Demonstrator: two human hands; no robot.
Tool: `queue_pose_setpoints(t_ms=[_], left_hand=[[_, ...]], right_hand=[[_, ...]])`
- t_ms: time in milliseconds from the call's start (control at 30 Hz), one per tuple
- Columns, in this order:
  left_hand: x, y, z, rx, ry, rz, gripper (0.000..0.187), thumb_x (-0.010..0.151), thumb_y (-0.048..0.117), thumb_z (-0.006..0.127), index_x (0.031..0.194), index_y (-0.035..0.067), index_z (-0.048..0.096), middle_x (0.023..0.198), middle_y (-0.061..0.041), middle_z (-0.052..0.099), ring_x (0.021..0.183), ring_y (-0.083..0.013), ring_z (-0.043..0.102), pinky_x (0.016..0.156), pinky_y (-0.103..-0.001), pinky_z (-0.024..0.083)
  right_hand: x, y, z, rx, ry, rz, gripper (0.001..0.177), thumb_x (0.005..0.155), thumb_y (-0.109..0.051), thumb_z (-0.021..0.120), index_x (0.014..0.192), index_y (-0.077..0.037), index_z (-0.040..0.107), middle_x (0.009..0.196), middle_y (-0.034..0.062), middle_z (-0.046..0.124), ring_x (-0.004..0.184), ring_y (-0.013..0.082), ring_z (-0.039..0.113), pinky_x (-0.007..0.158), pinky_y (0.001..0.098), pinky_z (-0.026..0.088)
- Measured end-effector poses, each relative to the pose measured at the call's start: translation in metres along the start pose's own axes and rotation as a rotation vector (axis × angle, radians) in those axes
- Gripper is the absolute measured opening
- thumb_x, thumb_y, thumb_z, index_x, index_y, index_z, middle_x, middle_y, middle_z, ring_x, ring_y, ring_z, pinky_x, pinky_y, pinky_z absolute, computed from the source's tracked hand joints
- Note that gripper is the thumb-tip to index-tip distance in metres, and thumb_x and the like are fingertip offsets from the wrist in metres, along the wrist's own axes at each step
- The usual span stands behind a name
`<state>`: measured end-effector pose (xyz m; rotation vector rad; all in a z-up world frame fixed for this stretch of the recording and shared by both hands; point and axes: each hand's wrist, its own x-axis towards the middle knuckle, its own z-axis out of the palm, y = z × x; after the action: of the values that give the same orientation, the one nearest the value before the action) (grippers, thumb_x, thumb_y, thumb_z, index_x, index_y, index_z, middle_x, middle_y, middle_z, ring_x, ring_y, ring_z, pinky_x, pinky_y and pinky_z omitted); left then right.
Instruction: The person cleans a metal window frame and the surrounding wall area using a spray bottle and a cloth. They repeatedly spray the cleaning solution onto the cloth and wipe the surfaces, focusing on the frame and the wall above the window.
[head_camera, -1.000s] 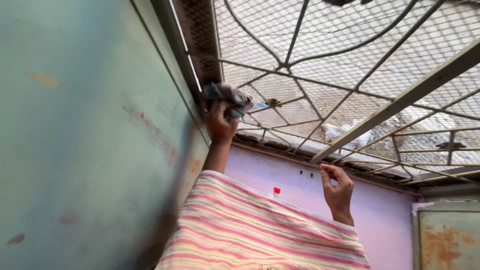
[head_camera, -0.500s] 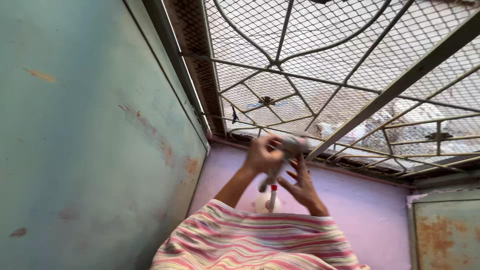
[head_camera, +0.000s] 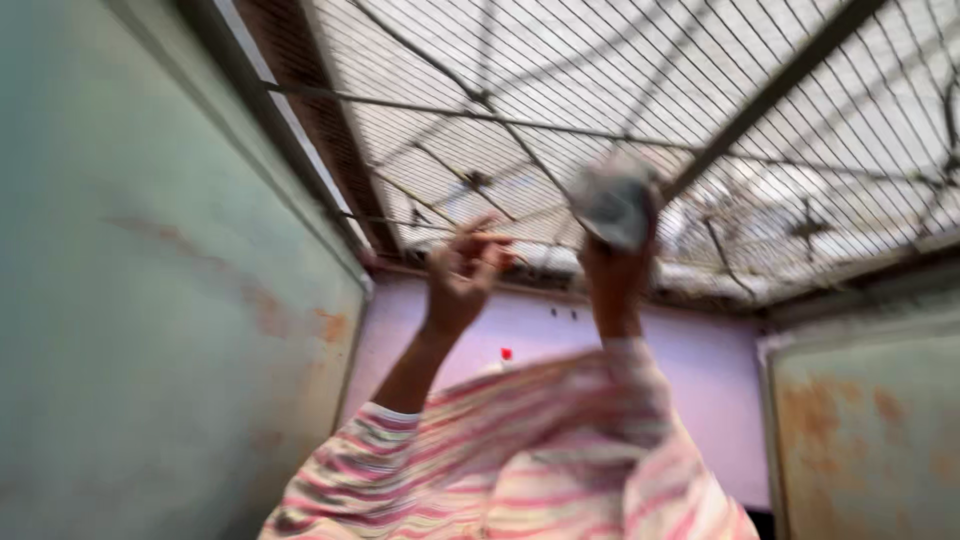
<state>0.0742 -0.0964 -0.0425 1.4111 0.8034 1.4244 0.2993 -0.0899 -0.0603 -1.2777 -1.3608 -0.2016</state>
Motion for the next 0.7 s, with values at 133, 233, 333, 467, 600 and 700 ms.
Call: queue_pose_setpoints(t_ms=[133, 233, 333, 467, 600, 700], left_hand=[[0.002, -0.002, -0.002, -0.159, 0.073, -0.073, 0.038, 0.102, 0.001, 0.054, 0.14, 0.0, 0.054, 0.106, -0.013, 0.076, 0.082, -0.0119, 0.073, 0.075, -0.026, 0.063], [-0.001, 0.002, -0.015, -0.104, 0.075, -0.092, 0.037, 0.102, 0.002, 0.054, 0.139, -0.002, 0.055, 0.104, -0.013, 0.076, 0.081, -0.012, 0.074, 0.074, -0.026, 0.063], [-0.002, 0.004, -0.023, -0.168, 0.035, -0.157, 0.036, 0.101, 0.003, 0.054, 0.137, -0.002, 0.054, 0.107, -0.014, 0.075, 0.081, -0.0127, 0.075, 0.074, -0.025, 0.063], [0.003, 0.008, -0.023, -0.209, 0.046, -0.193, 0.036, 0.101, 0.004, 0.054, 0.136, -0.001, 0.055, 0.108, -0.014, 0.075, 0.083, -0.0123, 0.074, 0.073, -0.025, 0.061], [0.0, 0.006, -0.027, -0.176, 0.047, -0.203, 0.036, 0.1, 0.003, 0.054, 0.136, 0.001, 0.057, 0.114, -0.011, 0.074, 0.094, -0.0128, 0.073, 0.079, -0.025, 0.06], [-0.001, 0.008, -0.038, -0.137, 0.08, -0.216, 0.036, 0.101, 0.005, 0.054, 0.137, 0.003, 0.057, 0.12, -0.01, 0.072, 0.1, -0.0127, 0.07, 0.081, -0.026, 0.059]], right_hand=[[0.002, -0.001, 0.027, -0.102, -0.067, -0.105, 0.069, 0.087, 0.003, 0.073, 0.149, -0.006, 0.044, 0.141, 0.0247, 0.056, 0.136, 0.0445, 0.052, 0.111, 0.0491, 0.048], [-0.024, 0.007, 0.037, -0.164, -0.177, -0.056, 0.061, 0.088, 0.002, 0.074, 0.144, -0.011, 0.051, 0.135, 0.0207, 0.062, 0.13, 0.0401, 0.059, 0.109, 0.0448, 0.053], [-0.059, 0.016, 0.023, -0.089, -0.398, 0.336, 0.066, 0.085, -0.002, 0.075, 0.146, -0.009, 0.048, 0.124, 0.0185, 0.066, 0.111, 0.0369, 0.068, 0.093, 0.0425, 0.058], [-0.068, 0.005, 0.005, -0.029, -0.502, 0.37, 0.055, 0.083, 0.004, 0.063, 0.137, -0.007, 0.061, 0.129, 0.02, 0.064, 0.1, 0.0347, 0.073, 0.082, 0.0394, 0.064], [-0.035, -0.04, 0.0, 0.202, -0.214, 0.236, 0.049, 0.089, -0.001, 0.065, 0.137, -0.008, 0.06, 0.122, 0.0194, 0.063, 0.104, 0.0331, 0.068, 0.087, 0.0421, 0.059], [-0.005, -0.07, 0.019, 0.028, -0.149, -0.062, 0.049, 0.089, -0.002, 0.075, 0.136, -0.007, 0.062, 0.12, 0.0178, 0.063, 0.115, 0.0371, 0.06, 0.098, 0.0461, 0.051]])
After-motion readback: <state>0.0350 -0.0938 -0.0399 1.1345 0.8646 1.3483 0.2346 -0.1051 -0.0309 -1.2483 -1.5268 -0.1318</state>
